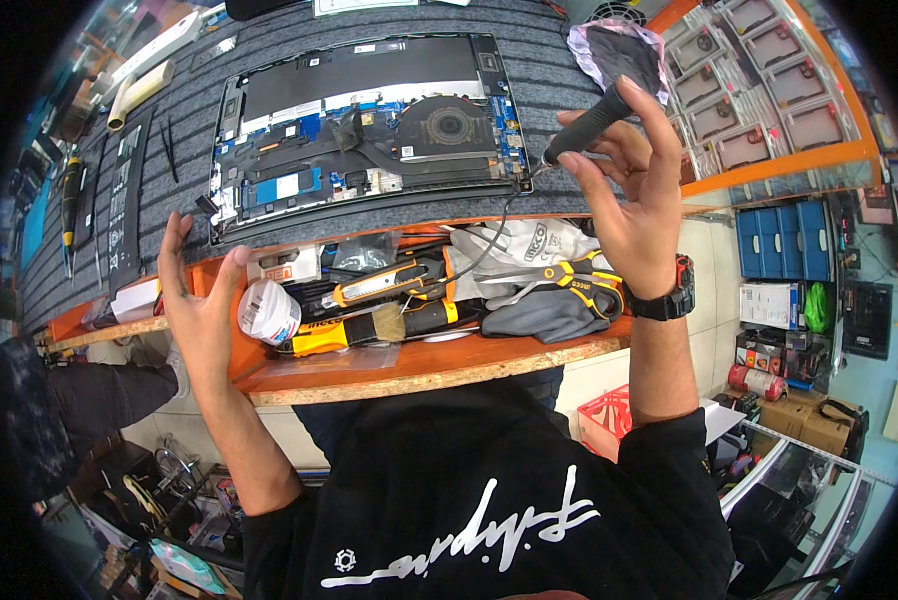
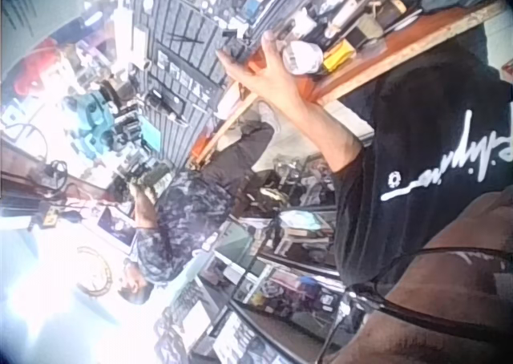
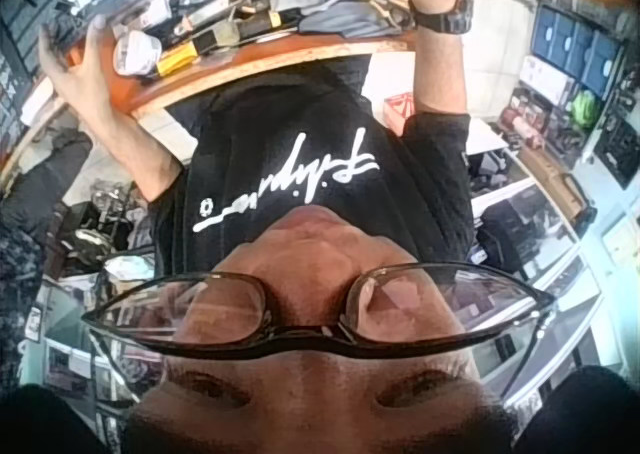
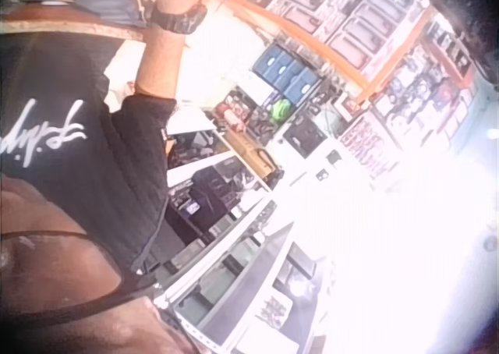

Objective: The person uses a screwdriver to remove screws from the back of a disassembled laptop. They then lift the laptop to inspect the internal components and continue to unscrew and remove parts from the chassis.

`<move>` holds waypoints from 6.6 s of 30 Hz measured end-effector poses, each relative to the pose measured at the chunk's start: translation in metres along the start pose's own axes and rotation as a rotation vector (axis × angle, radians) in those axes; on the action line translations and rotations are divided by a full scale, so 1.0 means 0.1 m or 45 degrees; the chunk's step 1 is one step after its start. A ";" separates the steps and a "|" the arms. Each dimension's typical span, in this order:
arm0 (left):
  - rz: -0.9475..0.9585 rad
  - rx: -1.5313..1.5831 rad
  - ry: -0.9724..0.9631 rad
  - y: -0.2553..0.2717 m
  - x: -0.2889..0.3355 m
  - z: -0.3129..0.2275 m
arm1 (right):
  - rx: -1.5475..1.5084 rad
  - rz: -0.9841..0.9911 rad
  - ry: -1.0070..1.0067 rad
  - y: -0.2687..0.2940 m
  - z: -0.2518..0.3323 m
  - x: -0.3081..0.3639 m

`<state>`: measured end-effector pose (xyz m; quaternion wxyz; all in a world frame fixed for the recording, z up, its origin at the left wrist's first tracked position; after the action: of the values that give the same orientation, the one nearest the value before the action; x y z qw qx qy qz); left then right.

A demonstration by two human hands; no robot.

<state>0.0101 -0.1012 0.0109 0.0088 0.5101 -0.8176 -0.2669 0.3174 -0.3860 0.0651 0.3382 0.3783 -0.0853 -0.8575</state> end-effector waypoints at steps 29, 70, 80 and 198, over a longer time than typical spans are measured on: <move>-0.032 -0.354 -0.631 0.28 -2.42 -0.02 | 1.203 1.062 0.258 0.20 0.86 -1.19; 0.091 0.494 0.058 0.62 -0.90 -0.27 | 1.416 1.248 0.300 0.37 0.77 -1.14; -0.006 1.081 0.261 0.52 0.13 0.06 | 1.276 1.136 0.425 0.34 0.79 -1.07; 0.407 0.040 -0.259 0.35 -0.40 0.07 | 0.771 1.718 0.707 -1.99 1.85 -2.06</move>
<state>-0.0019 -0.0527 0.0310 -0.0396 0.3442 -0.8889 -0.2997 0.1840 -0.1228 0.2358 0.6765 0.5206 -0.4387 -0.2808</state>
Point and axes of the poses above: each hand's wrist, its own x-axis away from the middle knuckle, its own y-axis out of the back of the hand, z = x × y, the point moved 1 cm from there along -x, towards the middle knuckle
